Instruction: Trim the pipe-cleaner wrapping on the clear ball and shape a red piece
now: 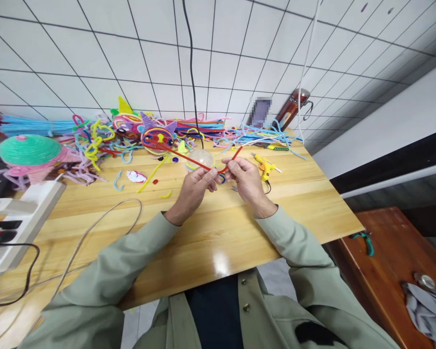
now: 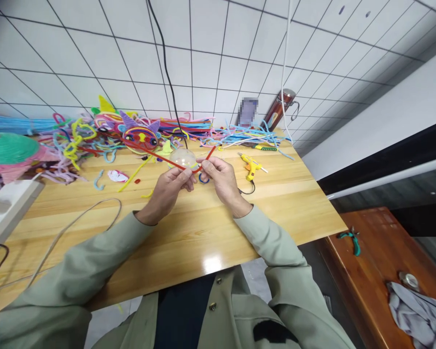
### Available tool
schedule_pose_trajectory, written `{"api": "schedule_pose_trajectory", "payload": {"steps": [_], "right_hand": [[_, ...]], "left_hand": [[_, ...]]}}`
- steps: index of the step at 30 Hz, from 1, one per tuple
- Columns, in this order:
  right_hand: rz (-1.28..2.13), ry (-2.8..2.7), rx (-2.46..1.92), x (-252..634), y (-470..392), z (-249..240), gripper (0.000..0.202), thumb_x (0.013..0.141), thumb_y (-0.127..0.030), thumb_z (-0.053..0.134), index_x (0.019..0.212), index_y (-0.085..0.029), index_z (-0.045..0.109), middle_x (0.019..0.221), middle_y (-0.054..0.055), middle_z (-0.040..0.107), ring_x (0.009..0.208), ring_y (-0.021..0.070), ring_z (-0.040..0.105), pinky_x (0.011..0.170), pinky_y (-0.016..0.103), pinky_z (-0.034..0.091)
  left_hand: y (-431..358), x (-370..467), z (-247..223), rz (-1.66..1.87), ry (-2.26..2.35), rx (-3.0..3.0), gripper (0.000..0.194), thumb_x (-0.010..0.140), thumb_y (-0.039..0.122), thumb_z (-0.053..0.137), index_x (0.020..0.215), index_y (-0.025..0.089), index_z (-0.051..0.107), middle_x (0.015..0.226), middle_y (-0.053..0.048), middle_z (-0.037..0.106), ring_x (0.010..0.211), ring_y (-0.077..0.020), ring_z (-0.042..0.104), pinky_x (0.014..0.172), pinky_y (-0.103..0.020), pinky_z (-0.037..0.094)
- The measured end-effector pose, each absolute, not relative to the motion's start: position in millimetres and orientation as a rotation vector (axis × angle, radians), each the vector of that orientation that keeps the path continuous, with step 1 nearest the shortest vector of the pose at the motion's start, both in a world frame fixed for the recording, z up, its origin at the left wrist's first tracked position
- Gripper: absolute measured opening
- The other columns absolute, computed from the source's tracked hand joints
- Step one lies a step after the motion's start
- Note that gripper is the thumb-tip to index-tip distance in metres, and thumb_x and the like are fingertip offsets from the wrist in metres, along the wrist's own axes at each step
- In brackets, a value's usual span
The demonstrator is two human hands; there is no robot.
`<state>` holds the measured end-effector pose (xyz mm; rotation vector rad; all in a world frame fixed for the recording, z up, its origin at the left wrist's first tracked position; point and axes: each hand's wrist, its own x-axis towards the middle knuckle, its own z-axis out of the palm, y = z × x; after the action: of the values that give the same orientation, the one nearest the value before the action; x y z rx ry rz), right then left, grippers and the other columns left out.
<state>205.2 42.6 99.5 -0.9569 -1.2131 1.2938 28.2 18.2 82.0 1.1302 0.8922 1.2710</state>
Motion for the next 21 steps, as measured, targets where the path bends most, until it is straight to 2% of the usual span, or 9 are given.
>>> {"api": "schedule_pose_trajectory", "payload": {"steps": [9, 13, 17, 21], "right_hand": [[1.548, -1.12, -0.866, 220, 26, 70, 0.063, 0.07, -0.074, 0.104, 0.091, -0.021, 0.078, 0.073, -0.002, 0.074, 0.061, 0.0122, 0.063, 0.063, 0.027, 0.055], [1.663, -1.072, -0.813, 220, 22, 57, 0.059, 0.072, -0.07, 0.104, 0.092, -0.021, 0.08, 0.074, -0.001, 0.075, 0.068, 0.0146, 0.07, 0.067, 0.028, 0.058], [1.681, -1.075, -0.828, 218, 19, 46, 0.049, 0.073, -0.059, 0.107, 0.091, -0.02, 0.082, 0.071, -0.001, 0.075, 0.067, 0.0145, 0.07, 0.067, 0.028, 0.058], [1.648, -1.099, -0.831, 218, 18, 41, 0.052, 0.074, -0.062, 0.106, 0.099, -0.022, 0.084, 0.081, 0.001, 0.081, 0.07, 0.0155, 0.072, 0.069, 0.03, 0.059]], "left_hand": [[2, 35, 58, 1.213, 0.919, 1.083, 0.063, 0.086, 0.078, 0.092, 0.08, 0.017, 0.076, 0.075, -0.005, 0.075, 0.063, -0.0143, 0.063, 0.063, -0.028, 0.052], [-3, 35, 47, 1.203, 0.934, 1.046, 0.067, 0.083, 0.081, 0.092, 0.078, 0.016, 0.075, 0.071, -0.004, 0.073, 0.061, -0.0132, 0.061, 0.063, -0.027, 0.052], [-6, 35, 40, 1.201, 0.964, 1.003, 0.068, 0.081, 0.082, 0.092, 0.078, 0.015, 0.076, 0.074, -0.006, 0.074, 0.062, -0.014, 0.062, 0.062, -0.028, 0.053], [-8, 33, 38, 1.218, 0.997, 0.964, 0.063, 0.084, 0.077, 0.091, 0.074, 0.017, 0.074, 0.071, -0.004, 0.072, 0.062, -0.0137, 0.061, 0.063, -0.028, 0.053]]}}
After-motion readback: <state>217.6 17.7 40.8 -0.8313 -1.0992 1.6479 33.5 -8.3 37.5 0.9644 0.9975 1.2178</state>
